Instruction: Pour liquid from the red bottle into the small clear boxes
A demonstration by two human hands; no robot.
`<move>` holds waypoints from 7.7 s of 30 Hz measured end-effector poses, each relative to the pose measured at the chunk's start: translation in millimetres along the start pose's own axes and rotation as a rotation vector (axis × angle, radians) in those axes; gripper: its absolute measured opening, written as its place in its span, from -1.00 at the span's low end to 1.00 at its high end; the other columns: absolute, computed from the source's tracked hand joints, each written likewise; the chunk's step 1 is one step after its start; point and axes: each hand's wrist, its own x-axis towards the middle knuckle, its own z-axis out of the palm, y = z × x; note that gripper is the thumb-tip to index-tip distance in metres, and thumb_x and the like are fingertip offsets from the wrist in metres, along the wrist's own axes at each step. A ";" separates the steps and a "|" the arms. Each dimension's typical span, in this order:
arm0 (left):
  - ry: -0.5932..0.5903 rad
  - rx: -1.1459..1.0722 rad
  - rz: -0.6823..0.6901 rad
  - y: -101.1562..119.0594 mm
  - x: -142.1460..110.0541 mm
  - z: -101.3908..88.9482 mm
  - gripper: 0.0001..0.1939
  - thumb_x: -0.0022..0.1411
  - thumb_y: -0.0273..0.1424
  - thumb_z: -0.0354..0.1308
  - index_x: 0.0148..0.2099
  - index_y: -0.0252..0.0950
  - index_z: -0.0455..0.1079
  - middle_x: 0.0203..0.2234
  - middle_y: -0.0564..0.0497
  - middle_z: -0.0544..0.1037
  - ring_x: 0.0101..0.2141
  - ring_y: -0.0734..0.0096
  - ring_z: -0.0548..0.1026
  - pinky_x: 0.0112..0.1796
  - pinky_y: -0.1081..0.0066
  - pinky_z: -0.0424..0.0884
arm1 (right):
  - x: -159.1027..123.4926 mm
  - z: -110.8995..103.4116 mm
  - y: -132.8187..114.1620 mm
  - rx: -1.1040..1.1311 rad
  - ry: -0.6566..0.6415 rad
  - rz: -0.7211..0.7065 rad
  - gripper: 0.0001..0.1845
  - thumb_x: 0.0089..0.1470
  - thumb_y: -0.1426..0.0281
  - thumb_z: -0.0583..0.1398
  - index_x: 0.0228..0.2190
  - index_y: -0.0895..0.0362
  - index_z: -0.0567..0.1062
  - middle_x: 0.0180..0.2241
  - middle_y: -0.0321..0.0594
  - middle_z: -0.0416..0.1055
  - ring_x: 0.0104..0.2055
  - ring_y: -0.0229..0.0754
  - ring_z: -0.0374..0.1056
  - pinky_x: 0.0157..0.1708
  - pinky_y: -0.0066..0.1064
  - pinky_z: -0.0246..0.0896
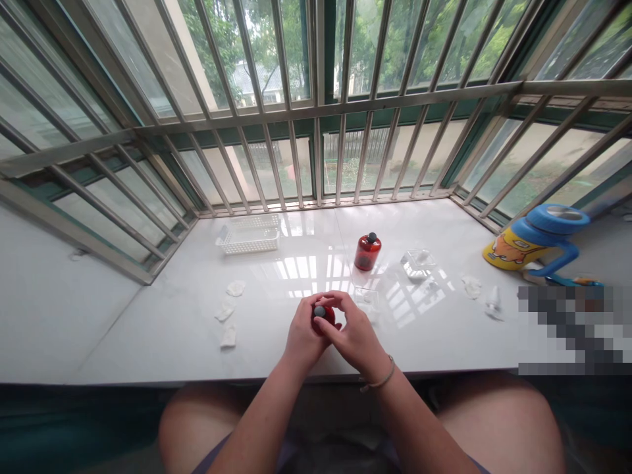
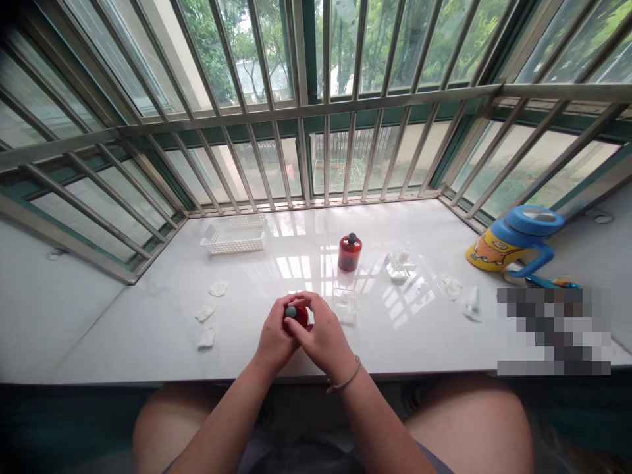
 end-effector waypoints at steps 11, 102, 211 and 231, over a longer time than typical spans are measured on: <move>0.027 0.021 0.006 -8.1 -1.8 2.2 -0.35 0.17 -0.42 0.42 0.29 -0.12 0.36 0.12 -0.11 0.57 0.06 0.12 0.60 0.10 0.09 0.56 | -1.2 9.4 -2.0 -0.055 0.066 -0.034 -0.53 0.21 0.40 0.34 0.12 -0.02 0.42 -0.01 -0.16 0.55 0.05 -0.02 0.53 0.10 -0.09 0.52; 0.011 0.048 0.061 -2.4 -2.5 0.2 -0.39 0.18 -0.36 0.48 0.23 -0.11 0.37 0.12 -0.08 0.54 0.15 0.09 0.55 0.21 0.06 0.49 | -43.8 -10.3 5.1 -0.202 0.080 -0.073 -0.30 0.42 0.24 0.15 0.46 0.02 0.08 -0.46 -0.44 0.31 -0.49 -0.22 0.30 -0.40 -0.39 0.36; 0.027 0.131 0.109 15.4 -17.1 -1.0 -0.50 0.22 -0.36 0.43 0.17 -0.13 0.41 0.04 -0.09 0.58 0.07 0.09 0.61 0.12 0.09 0.58 | -76.6 -38.6 32.3 -0.340 0.032 -0.110 -0.42 0.33 0.37 0.24 0.33 -0.01 0.32 0.38 0.05 0.25 0.46 0.15 0.20 0.38 0.15 0.28; -0.301 -0.226 0.130 68.7 -29.5 -5.4 -0.28 0.10 -0.25 0.57 0.25 -0.05 0.37 0.16 -0.14 0.54 0.24 -0.10 0.50 0.37 -0.17 0.34 | -76.4 -26.1 8.1 0.151 -0.034 0.189 -0.25 0.08 0.26 0.45 0.24 0.03 0.36 0.21 -0.01 0.48 0.19 0.09 0.51 0.20 -0.07 0.46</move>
